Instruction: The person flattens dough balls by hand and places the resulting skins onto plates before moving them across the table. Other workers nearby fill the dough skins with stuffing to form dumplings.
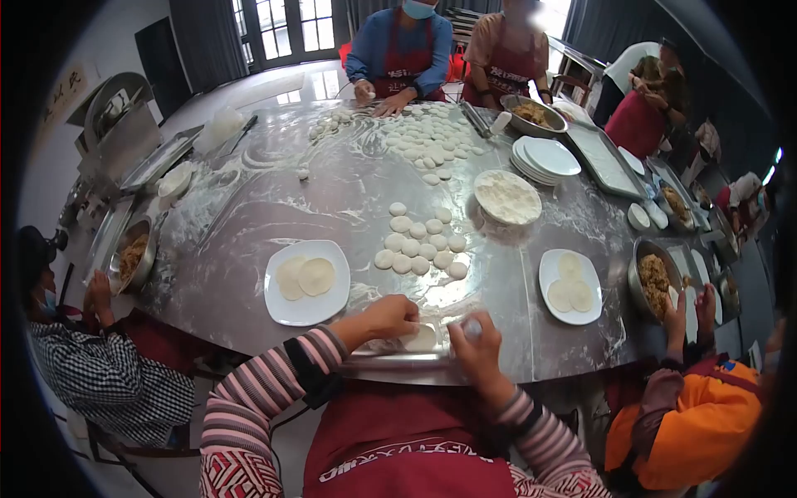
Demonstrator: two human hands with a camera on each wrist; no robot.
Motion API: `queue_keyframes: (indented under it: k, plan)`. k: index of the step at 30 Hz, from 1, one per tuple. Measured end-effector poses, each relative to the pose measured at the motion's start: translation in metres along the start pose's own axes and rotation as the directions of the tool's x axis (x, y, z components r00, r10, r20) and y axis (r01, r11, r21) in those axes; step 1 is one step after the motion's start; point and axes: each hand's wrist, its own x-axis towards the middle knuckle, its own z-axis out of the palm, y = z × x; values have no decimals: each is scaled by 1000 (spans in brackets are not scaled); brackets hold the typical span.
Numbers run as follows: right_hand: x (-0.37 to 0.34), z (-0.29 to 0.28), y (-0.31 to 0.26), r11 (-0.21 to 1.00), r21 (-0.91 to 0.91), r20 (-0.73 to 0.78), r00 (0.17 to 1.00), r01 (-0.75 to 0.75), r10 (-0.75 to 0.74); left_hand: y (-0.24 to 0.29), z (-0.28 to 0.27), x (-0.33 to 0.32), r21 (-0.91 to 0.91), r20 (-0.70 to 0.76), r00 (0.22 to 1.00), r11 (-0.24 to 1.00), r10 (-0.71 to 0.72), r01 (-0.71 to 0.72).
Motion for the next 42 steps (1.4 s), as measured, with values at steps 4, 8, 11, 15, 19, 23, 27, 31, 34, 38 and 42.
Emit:
queue_keyframes:
  k: [4, 8, 11, 15, 19, 23, 27, 31, 34, 38, 42]
  plan:
    - [-29, -13, -10, 996, 85, 44, 999, 17, -20, 14, 8, 25, 53, -13, 998, 996, 67, -66]
    - [-13, -9, -1, 998, 68, 33, 999, -8, 6, 4, 1, 30, 164, -121, 990, 983, -67, 86]
    - [16, 8, 1, 1000, 16, 12, 1000, -1, 1, -5, -6, 5, 99, -103, 985, 984, -138, 149]
    - [70, 44, 4, 985, -62, -38, 985, 163, -166, -8, -2, -6, 10, -113, 976, 982, -186, 188]
    - [58, 31, -2, 988, -60, -41, 989, 141, -144, -10, -6, -1, -44, -127, 971, 979, -204, 200]
    - [1, 1, 12, 999, 22, 3, 999, 32, -32, -18, 1, -3, -55, -140, 983, 992, -121, 115]
    - [34, 17, 14, 1000, -5, 33, 999, -2, 2, -12, -1, -3, -47, -105, 991, 996, -82, 78]
    - [80, 57, 13, 985, -45, -40, 985, 165, -167, -17, -2, 9, -20, -209, 968, 990, -140, 139]
    - [69, 41, 11, 993, -39, 16, 993, 114, -114, -8, 2, 12, -33, -128, 991, 998, -50, 47]
    - [2, -7, -3, 1000, 21, 85, 996, 8, -10, -2, 4, 14, 29, -38, 999, 1000, 1, 0]
    - [-22, -17, -14, 984, 130, 128, 986, -123, 107, -7, -1, -5, -159, 6, 999, 987, -34, 34]
